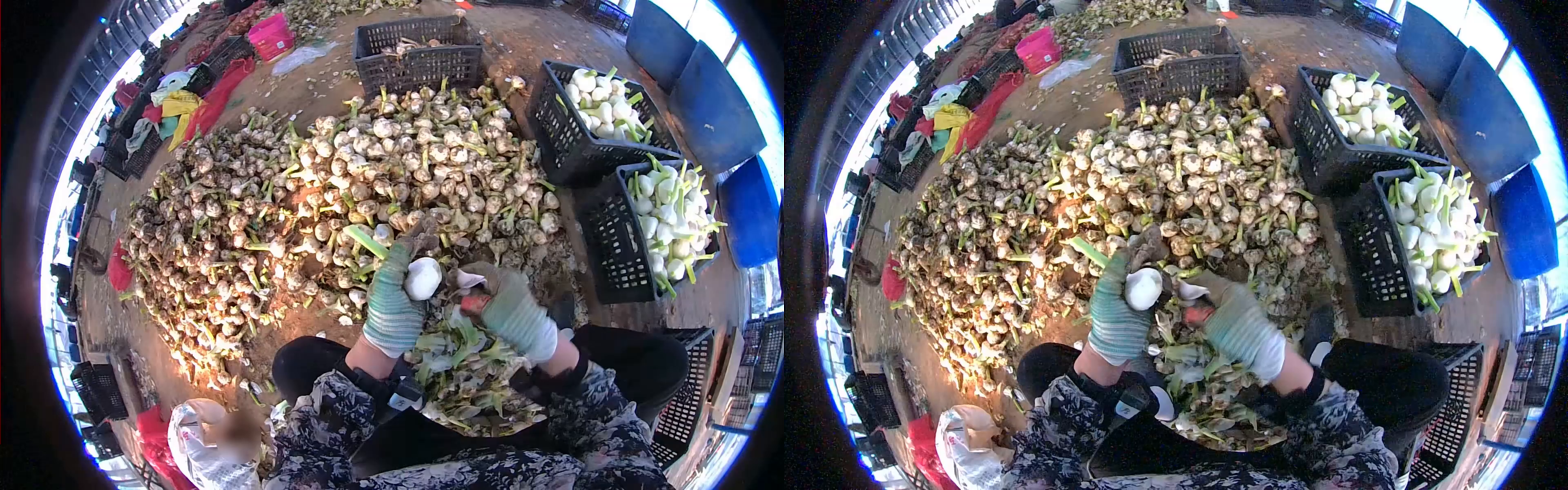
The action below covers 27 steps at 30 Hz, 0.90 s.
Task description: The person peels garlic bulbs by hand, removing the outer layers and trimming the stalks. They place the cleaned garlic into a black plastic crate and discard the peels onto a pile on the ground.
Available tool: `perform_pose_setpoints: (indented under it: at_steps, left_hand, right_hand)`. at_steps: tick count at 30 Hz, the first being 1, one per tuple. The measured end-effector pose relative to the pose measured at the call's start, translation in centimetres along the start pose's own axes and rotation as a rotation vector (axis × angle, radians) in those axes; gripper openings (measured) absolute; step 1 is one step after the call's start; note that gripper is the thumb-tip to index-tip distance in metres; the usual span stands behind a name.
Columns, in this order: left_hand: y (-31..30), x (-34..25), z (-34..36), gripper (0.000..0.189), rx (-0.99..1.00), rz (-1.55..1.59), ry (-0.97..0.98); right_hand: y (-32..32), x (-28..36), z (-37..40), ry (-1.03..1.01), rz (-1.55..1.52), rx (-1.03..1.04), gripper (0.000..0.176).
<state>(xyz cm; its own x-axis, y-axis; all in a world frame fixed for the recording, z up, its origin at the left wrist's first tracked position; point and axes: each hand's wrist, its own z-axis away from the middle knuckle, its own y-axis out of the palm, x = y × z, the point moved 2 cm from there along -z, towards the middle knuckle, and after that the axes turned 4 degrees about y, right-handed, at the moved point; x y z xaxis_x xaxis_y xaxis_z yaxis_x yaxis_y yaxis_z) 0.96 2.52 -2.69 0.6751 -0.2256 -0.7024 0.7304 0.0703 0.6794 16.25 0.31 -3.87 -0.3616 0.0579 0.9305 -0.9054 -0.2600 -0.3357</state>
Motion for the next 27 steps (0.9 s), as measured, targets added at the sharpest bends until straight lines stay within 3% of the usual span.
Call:
perform_pose_setpoints:
  at_steps: [1, 3, 5, 7, 9, 10, 13, 14, 17, 19, 21, 22, 23, 25, 26, 27]
  left_hand:
    - [0.0, -0.4, 0.0, 0.06, -0.002, -0.037, 0.05]
    - [-0.3, -0.7, -0.6, 0.068, 0.066, -0.153, 0.111]
    - [0.5, -1.6, 0.5, 0.086, 0.121, -0.424, 0.152]
    - [0.7, -0.5, 0.3, 0.087, 0.174, -0.428, 0.29]
    - [0.3, -0.7, 0.3, 0.087, 0.233, -0.517, 0.286]
    - [0.2, -0.7, 0.4, 0.087, 0.283, -0.602, 0.286]
    - [1.0, -1.5, 1.4, 0.087, 0.257, -0.46, 0.195]
    - [0.7, -1.6, 1.0, 0.088, 0.344, -0.613, 0.306]
    - [0.4, -1.5, 0.8, 0.076, 0.225, -0.363, 0.288]
    - [0.5, -1.3, 1.2, 0.076, 0.208, -0.406, 0.307]
    - [0.6, -1.5, 1.3, 0.076, 0.174, -0.501, 0.354]
    - [0.0, -1.2, 0.9, 0.074, 0.229, -0.566, 0.457]
    - [0.1, -1.4, 0.9, 0.074, 0.227, -0.564, 0.457]
    - [0.7, -1.9, 1.3, 0.069, 0.311, -0.721, 0.471]
    - [0.6, -1.8, 1.0, 0.063, 0.336, -0.796, 0.599]
    - [0.5, -1.8, 1.0, 0.063, 0.339, -0.798, 0.599]
  right_hand:
    - [-0.4, -1.6, -0.6, 0.157, 0.239, 0.065, 0.045]
    - [-1.2, -1.4, -0.2, 0.089, 0.333, -0.037, 0.044]
    - [-1.7, 0.5, 0.5, 0.334, -0.267, 0.041, 0.044]
    - [-1.7, 1.0, 0.4, 0.291, -0.243, 0.036, 0.041]
    - [-0.4, 3.0, 0.1, 0.205, -0.486, 0.162, 0.039]
    - [0.0, 4.2, 0.3, -0.045, -0.273, 0.116, 0.035]
    - [0.5, 4.3, 0.1, 0.056, -0.105, 0.088, 0.034]
    - [0.5, 4.3, 0.2, 0.053, -0.105, 0.089, 0.034]
    - [0.2, 2.9, 1.4, 0.245, -0.591, 0.185, 0.038]
    - [-0.4, 3.0, 1.8, 0.194, -0.572, 0.187, 0.04]
    - [-0.8, 4.0, 2.2, 0.298, -0.552, 0.133, 0.041]
    - [0.0, 0.5, 2.3, 0.273, -0.648, 0.052, 0.039]
    - [0.1, 0.9, 2.3, 0.274, -0.646, 0.052, 0.039]
    - [0.5, 2.9, 2.3, 0.062, -0.427, -0.003, 0.032]
    - [0.9, 3.5, 2.7, 0.142, -0.36, -0.067, 0.028]
    - [1.0, 3.6, 2.5, 0.141, -0.363, -0.068, 0.028]
